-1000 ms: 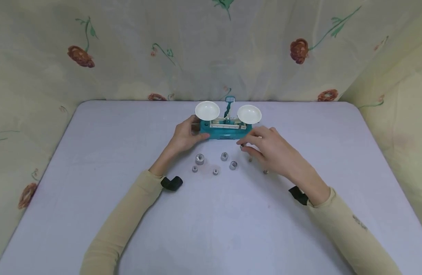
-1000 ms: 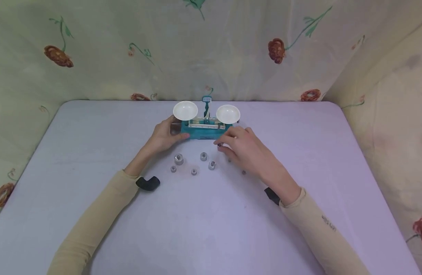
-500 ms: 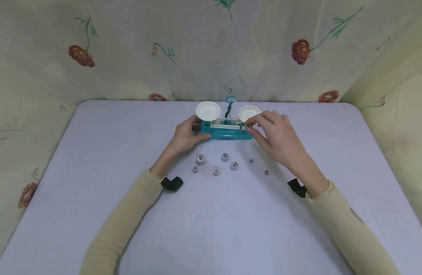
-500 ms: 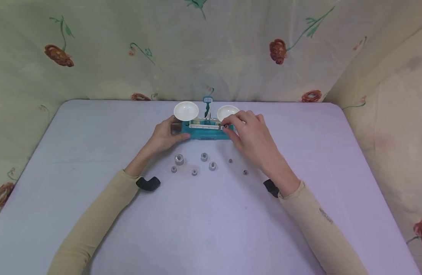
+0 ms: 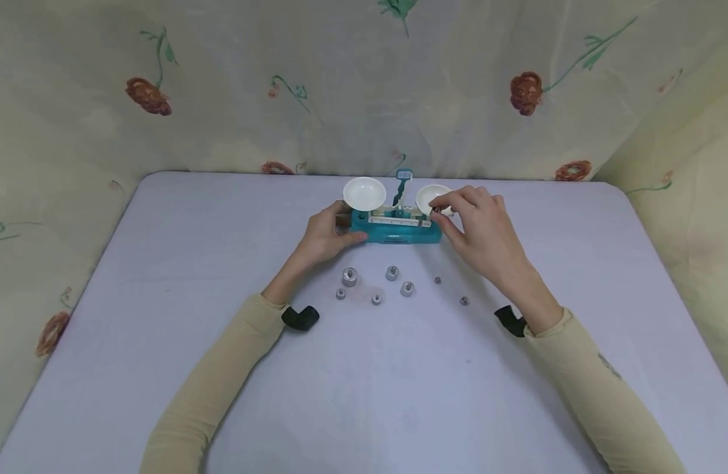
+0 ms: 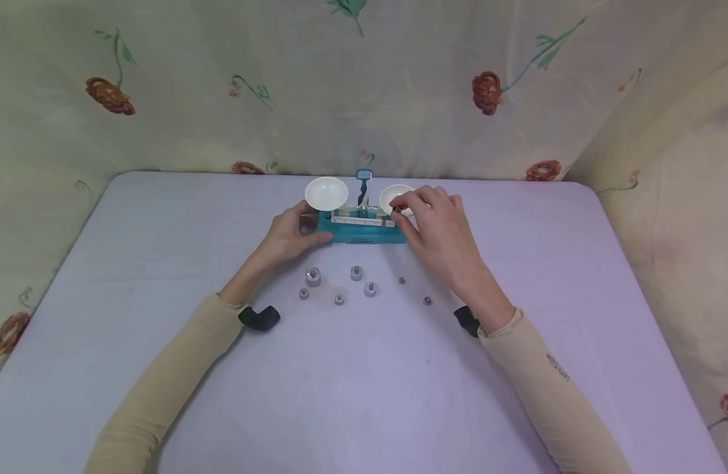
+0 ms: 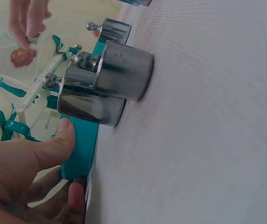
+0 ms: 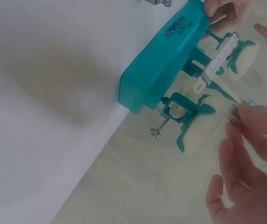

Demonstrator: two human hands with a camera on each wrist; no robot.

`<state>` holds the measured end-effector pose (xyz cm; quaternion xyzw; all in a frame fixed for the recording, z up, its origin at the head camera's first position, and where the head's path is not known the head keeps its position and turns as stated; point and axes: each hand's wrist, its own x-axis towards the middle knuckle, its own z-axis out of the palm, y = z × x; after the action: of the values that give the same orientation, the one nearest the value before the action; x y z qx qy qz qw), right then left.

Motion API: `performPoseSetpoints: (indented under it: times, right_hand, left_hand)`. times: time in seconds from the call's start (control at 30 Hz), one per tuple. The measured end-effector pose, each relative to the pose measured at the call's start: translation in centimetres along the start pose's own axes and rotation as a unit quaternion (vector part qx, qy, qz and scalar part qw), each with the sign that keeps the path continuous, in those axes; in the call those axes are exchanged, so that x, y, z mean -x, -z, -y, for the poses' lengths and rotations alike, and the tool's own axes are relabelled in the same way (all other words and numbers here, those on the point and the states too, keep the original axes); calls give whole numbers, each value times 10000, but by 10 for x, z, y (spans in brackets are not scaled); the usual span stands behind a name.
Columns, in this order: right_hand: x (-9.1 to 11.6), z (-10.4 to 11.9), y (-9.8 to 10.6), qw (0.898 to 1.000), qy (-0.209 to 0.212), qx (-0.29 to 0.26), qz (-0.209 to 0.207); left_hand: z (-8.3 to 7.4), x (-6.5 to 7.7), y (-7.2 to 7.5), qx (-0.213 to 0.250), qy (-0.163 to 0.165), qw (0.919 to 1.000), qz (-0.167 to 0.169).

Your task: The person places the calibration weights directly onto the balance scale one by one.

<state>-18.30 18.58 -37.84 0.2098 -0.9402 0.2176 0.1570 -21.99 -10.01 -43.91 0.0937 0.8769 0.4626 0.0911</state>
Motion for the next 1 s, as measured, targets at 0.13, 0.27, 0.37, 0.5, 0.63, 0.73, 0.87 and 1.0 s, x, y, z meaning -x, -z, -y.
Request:
performPoseSetpoints:
  times: [0.13, 0.27, 0.37, 0.5, 0.63, 0.73, 0.87, 1.0]
  right_hand:
    - [-4, -1, -2, 9999, -19, -14, -128]
    - [-8, -2, -3, 9998, -55, -27, -204]
    - [-11, -2, -5, 9996, -96, -31, -246]
    - [-15, -4, -7, 9995, -153, -78, -280]
    - [-15, -4, -9, 9994, -271, -120, -202]
    - [-15, -5, -11, 9992, -373, -111, -108]
    - [-16, -6, -13, 9989, -452, -105, -13]
    - [-18, -5, -13, 9991, -409, -113, -38]
  left_hand:
    - [0, -2, 0, -13, -1, 10000, -22]
    - [0, -3, 2, -1, -29, 10000, -53]
    - [0, -4, 3, -30, -14, 10000, -70]
    - [0, -4, 3, -83, 39, 9999, -78]
    - [1, -3, 2, -70, 61, 9999, -48]
    - [2, -2, 0, -38, 52, 10000, -19]
    - [3, -1, -2, -16, 10, 10000, -20]
    - [3, -1, -2, -23, -32, 10000, -53]
